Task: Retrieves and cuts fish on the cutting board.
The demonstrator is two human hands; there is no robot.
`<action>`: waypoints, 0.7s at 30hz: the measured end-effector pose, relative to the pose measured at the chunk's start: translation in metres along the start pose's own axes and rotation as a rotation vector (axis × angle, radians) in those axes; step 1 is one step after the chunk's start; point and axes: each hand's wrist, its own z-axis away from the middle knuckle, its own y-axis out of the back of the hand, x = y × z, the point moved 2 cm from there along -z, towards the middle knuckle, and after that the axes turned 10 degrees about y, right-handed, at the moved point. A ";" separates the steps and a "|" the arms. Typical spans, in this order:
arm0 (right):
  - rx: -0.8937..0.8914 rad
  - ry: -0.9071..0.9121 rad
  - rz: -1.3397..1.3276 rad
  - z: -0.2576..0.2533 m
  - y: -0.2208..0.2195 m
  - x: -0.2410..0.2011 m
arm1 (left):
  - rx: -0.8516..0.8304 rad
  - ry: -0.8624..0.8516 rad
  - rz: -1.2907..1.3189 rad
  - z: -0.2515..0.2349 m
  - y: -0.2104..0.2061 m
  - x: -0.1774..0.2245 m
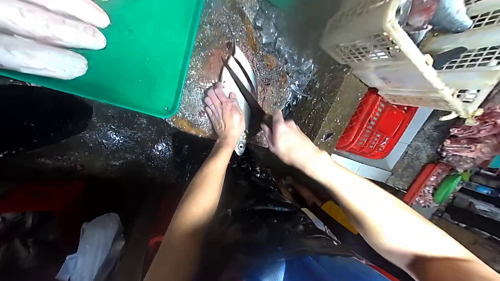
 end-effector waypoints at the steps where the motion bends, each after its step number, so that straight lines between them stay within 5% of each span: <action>1: -0.046 -0.050 0.009 0.004 -0.003 0.002 | -0.002 -0.008 0.009 -0.002 0.001 0.001; 5: 0.006 -0.115 -0.041 -0.031 -0.071 0.027 | -0.029 0.020 -0.037 0.002 -0.001 0.001; 10: 0.124 0.015 -0.089 -0.030 -0.084 0.041 | 0.005 0.041 -0.051 0.003 -0.007 0.000; 17: 0.159 0.088 0.031 0.077 -0.027 0.028 | 0.052 0.020 0.282 0.016 -0.007 -0.019; 21: 0.002 0.012 0.105 0.086 -0.025 0.023 | 0.074 0.047 0.269 0.037 -0.013 -0.023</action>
